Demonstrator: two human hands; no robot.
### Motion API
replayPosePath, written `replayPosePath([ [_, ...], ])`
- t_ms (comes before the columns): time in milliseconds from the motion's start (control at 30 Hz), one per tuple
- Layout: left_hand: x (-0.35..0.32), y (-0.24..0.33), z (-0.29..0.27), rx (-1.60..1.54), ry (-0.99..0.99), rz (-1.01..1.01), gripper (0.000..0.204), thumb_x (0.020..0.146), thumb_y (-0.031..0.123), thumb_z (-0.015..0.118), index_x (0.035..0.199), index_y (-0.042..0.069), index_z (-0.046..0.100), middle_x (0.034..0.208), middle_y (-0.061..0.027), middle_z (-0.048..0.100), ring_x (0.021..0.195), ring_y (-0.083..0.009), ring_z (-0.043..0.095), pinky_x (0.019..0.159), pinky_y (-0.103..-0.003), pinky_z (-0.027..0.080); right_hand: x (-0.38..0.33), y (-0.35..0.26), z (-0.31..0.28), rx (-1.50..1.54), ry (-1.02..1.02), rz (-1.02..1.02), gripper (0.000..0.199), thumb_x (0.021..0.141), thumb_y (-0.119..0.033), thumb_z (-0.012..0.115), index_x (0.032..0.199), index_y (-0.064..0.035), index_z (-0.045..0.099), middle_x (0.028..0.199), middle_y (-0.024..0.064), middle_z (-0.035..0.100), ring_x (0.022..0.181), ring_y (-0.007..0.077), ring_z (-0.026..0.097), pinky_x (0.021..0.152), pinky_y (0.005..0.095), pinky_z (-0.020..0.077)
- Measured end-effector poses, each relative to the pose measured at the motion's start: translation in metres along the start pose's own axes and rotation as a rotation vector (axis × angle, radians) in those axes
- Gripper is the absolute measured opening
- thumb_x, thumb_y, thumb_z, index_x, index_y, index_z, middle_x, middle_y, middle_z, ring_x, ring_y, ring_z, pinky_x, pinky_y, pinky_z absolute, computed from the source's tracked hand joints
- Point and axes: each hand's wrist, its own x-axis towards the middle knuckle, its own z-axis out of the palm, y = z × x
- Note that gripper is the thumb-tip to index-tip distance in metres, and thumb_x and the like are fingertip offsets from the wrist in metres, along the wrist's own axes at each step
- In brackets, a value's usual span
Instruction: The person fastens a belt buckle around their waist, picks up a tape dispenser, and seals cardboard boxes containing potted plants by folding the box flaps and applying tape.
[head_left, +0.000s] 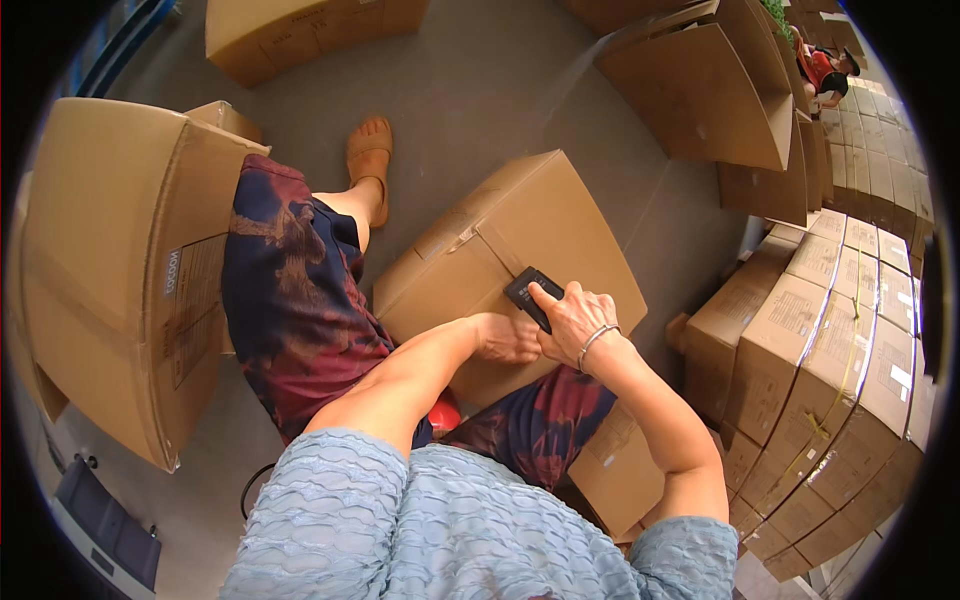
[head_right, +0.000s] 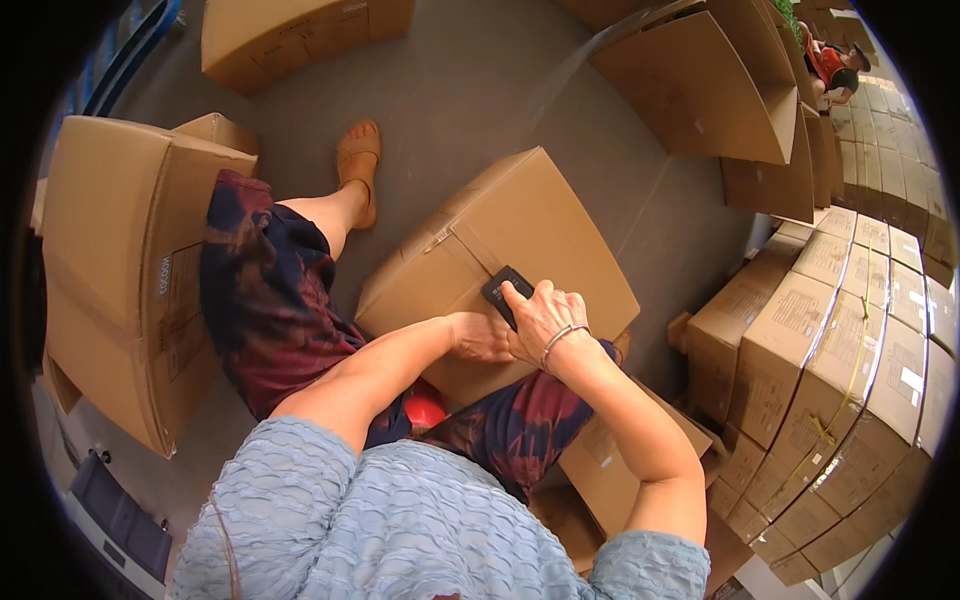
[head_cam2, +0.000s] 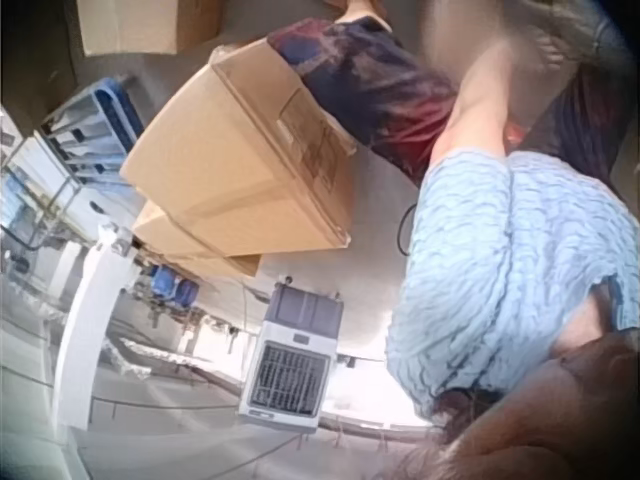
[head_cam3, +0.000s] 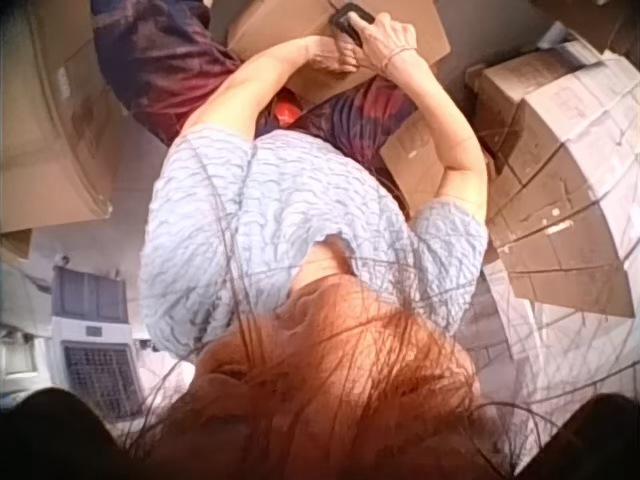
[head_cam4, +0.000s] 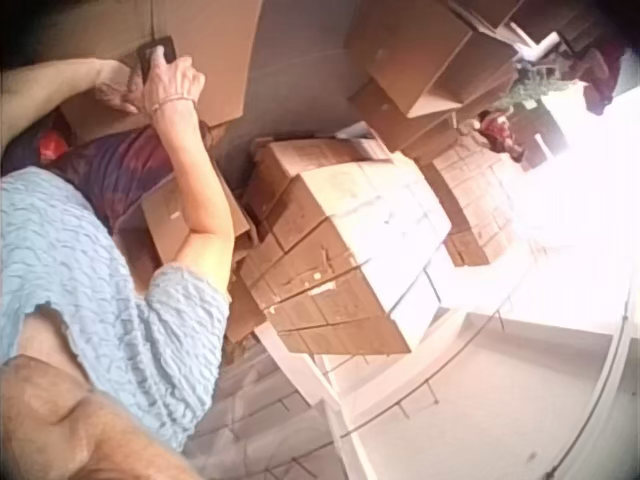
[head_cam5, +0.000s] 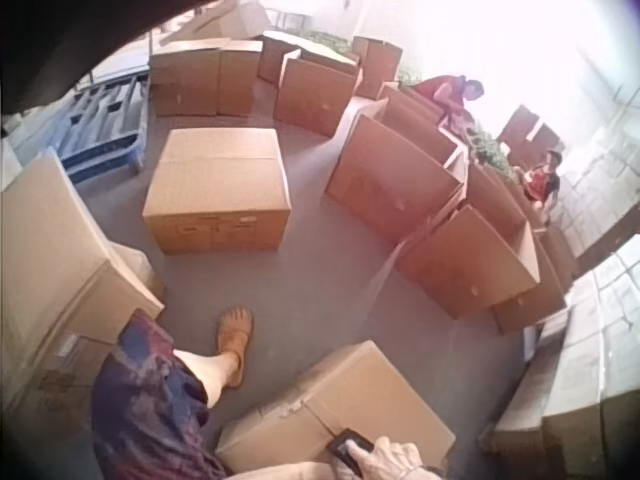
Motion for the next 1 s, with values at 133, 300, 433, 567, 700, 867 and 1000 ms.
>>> replayPosePath([
  [133,0.036,0.019,-0.085,-0.363,-0.465,-0.367,0.013,0.075,0.025,0.063,0.073,0.012,0.065,0.076,-0.0084,0.067,0.072,-0.0273,0.068,0.065,-0.04,0.055,-0.015,0.022,0.028,0.019,0.062,0.016,0.07,0.075,-0.026,0.07,0.142,-0.0259,0.049,0.098,0.0241,0.06,0.088,0.0392,0.069,0.075,0.0483,0.0539],
  [300,0.027,-0.011,-0.164,-0.252,0.717,-0.903,0.018,0.08,0.025,0.061,0.082,0.009,0.068,0.077,-0.0113,0.069,0.063,-0.028,0.067,0.058,-0.034,0.053,-0.02,0.031,0.035,0.041,-0.005,0.028,0.083,0.076,-0.025,0.069,0.152,-0.0335,0.037,0.104,0.0228,0.058,0.096,0.0372,0.066,0.08,0.0486,0.0541],
  [433,-0.039,-0.062,-0.125,-0.514,0.642,-1.452,0.065,0.099,0.049,0.042,0.151,0.009,0.039,0.156,-0.0196,0.036,0.142,-0.0347,0.039,0.118,-0.045,0.03,-0.015,0.024,0.036,0.042,0.077,-0.026,0.08,0.077,-0.026,0.068,0.152,-0.0323,0.039,0.1,0.0243,0.057,0.087,0.0385,0.066,0.076,0.0481,0.0535],
  [567,-0.061,-0.088,-0.115,-0.888,0.414,-1.601,0.081,0.1,0.067,0.022,0.16,0.014,0.011,0.167,-0.0104,0.01,0.153,-0.0282,0.012,0.124,-0.041,0.01,-0.017,0.023,0.033,0.087,0.053,0.021,0.08,0.076,-0.022,0.067,0.151,-0.0328,0.04,0.103,0.0247,0.057,0.087,0.0383,0.066,0.077,0.0474,0.0537],
  [700,-0.086,-0.098,-0.105,-1.326,0.323,-1.782,0.093,0.095,0.076,0.019,0.158,0.007,0.021,0.165,-0.0109,0.02,0.153,-0.027,0.014,0.123,-0.041,0.016,-0.016,0.024,0.037,0.089,0.049,0.047,0.079,0.076,-0.015,0.064,0.15,-0.033,0.042,0.107,0.0262,0.057,0.089,0.0378,0.067,0.078,0.0458,0.0544],
  [867,-0.08,-0.115,-0.088,-0.806,0.487,-1.897,0.075,0.101,0.062,0.03,0.149,0.006,0.042,0.152,-0.0208,0.042,0.143,-0.0356,0.036,0.117,-0.046,0.028,-0.017,0.027,0.044,0.095,0.069,0.038,0.078,0.077,-0.011,0.063,0.149,-0.0337,0.043,0.105,0.0265,0.057,0.086,0.0384,0.067,0.075,0.0456,0.0547],
  [1000,0.028,-0.087,-0.116,-0.319,0.834,-1.167,0.048,0.103,0.034,0.041,0.137,0.003,0.055,0.147,-0.0176,0.05,0.142,-0.0327,0.039,0.119,-0.043,0.025,-0.015,0.034,0.045,0.106,0.079,0.06,0.076,0.078,-0.012,0.064,0.148,-0.0329,0.045,0.1,0.0243,0.058,0.083,0.0375,0.068,0.072,0.0452,0.0552],
])
